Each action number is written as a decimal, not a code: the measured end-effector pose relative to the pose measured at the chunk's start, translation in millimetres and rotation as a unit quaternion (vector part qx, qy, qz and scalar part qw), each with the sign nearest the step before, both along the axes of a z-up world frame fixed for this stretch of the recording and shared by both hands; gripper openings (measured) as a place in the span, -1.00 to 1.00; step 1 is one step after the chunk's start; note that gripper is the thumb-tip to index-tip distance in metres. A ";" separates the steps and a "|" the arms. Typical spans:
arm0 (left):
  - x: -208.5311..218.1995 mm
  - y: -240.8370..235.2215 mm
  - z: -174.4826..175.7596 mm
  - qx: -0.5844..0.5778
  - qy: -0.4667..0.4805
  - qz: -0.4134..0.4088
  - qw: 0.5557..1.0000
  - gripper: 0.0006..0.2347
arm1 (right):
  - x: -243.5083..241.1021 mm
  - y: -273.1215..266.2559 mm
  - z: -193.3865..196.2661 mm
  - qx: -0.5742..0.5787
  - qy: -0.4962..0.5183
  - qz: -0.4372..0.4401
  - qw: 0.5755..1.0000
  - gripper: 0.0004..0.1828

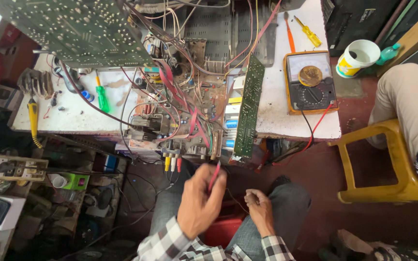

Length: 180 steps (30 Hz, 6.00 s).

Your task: The person uses a multimeter to test various points on a green circuit board. They hold the board with one hand and touch the multimeter probes to different solder joints and traces with the other hand, moving systematically across the board's surface.

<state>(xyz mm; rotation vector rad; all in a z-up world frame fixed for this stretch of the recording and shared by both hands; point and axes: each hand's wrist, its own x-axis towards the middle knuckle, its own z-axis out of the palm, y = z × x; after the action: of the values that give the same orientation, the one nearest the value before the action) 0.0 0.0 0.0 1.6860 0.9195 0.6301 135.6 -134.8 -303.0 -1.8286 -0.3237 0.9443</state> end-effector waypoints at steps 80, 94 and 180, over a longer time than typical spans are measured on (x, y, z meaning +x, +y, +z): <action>61.2 -19.0 27.6 0.282 -0.095 -0.123 0.947 -0.71 | 40.2 -53.5 305.3 0.172 -0.542 -0.048 0.821 -0.68; 79.4 9.6 -13.3 0.061 -0.277 -0.030 0.958 -0.90 | 17.3 28.1 252.3 0.249 -0.244 -0.072 0.934 -0.76; 61.2 38.6 -19.7 0.152 -0.070 0.145 0.975 -0.86 | 113.2 135.4 231.9 0.492 -0.132 -0.076 0.857 -0.60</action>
<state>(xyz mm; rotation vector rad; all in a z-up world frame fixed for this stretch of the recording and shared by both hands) 61.2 38.6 -19.7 1.7596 1.0139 1.1191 248.8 0.6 -71.1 -0.9872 -0.6753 0.2786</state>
